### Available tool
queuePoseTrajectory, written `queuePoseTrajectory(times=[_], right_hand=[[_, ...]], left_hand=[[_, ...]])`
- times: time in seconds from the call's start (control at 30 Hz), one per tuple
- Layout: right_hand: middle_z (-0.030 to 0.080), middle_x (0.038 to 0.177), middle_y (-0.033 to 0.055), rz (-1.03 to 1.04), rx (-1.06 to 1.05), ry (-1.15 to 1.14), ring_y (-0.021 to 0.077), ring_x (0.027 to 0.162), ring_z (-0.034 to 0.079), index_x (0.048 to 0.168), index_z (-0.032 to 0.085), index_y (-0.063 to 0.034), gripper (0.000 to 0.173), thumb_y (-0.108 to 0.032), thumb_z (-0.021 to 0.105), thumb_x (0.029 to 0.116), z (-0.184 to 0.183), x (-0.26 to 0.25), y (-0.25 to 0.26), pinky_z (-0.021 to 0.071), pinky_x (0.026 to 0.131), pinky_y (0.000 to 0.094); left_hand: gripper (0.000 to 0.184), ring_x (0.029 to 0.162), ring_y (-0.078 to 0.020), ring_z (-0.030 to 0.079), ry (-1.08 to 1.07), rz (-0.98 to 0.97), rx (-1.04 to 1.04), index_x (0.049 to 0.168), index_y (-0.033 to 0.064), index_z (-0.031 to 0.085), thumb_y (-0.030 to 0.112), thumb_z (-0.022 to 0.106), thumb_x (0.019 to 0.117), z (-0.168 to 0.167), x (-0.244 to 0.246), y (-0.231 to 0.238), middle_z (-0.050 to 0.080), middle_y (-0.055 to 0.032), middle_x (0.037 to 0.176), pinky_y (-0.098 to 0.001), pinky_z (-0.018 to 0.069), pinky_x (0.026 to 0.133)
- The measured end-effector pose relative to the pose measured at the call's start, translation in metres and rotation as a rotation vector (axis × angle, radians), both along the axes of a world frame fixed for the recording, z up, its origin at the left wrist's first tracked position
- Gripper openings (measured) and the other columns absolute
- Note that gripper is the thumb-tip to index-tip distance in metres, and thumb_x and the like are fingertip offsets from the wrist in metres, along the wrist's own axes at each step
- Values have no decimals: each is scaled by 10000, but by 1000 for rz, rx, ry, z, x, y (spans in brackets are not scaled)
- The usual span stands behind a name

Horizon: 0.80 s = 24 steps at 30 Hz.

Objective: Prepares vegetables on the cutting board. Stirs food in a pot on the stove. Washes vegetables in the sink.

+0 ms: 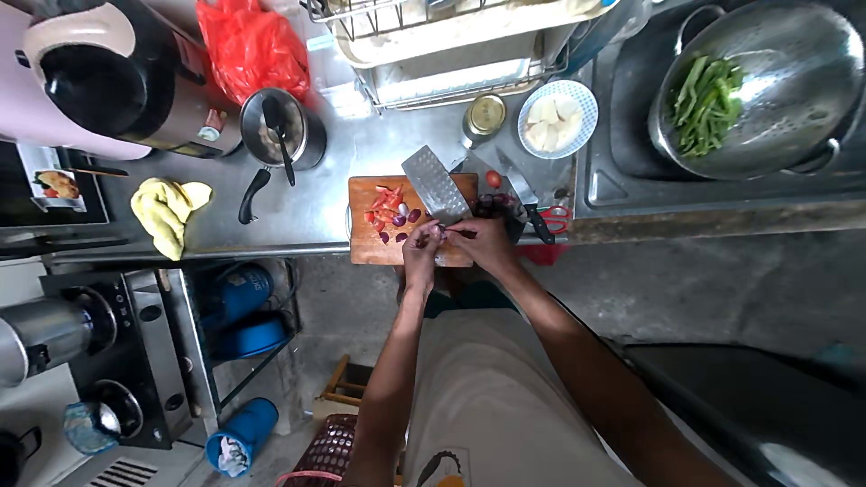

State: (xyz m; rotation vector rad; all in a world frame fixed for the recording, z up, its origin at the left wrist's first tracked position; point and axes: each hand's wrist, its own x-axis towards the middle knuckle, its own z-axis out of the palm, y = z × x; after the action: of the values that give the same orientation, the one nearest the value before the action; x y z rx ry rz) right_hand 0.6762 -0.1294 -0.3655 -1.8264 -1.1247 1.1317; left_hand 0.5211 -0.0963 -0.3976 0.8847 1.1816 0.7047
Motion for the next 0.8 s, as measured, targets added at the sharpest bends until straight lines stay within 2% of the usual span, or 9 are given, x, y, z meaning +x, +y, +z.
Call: queuePoseTrajectory(times=[0.2,0.37,0.47,0.7,0.8], right_hand=[[746,989,81,84,74,-188,196,901,722,1002,779,-84,120,-179,711,976,-6,-4,0,605,850,421],[713,963,123,150,110,-344,258,864,707,953,737,-40,75,-110,712,941,-9,-10,-1,606,810,452],[700,934,122,141,134,-354,254,834,698,935,716,-34,61,-94,718,928,-13,-11,-2,605,783,441],[703,917,111,112,137,-310,240,824,697,922,718,-46,56,-101,722,931,-14,-6,0,601,774,436],[707,929,115,109,132,-283,240,834,699,935,722,-43,52,-95,722,932,-13,-3,1,603,780,441]], left_hand=[[271,913,-155,683,73,0,18,1259,117,693,168,685,993,1,2,-1,713,-70,1104,-358,587,839],[270,914,-167,680,121,-23,4,1255,123,696,186,690,992,0,3,-1,711,-74,1113,-370,587,817],[289,952,-163,680,109,-45,-23,1285,122,681,202,669,1007,2,2,0,706,-72,1144,-375,582,852],[336,912,-132,666,15,-76,-68,1368,131,626,200,610,1040,3,-2,0,688,-55,1140,-336,576,842],[335,885,-125,649,-6,-62,-77,1365,136,625,203,612,1037,1,-2,0,682,-45,1107,-324,567,812]])
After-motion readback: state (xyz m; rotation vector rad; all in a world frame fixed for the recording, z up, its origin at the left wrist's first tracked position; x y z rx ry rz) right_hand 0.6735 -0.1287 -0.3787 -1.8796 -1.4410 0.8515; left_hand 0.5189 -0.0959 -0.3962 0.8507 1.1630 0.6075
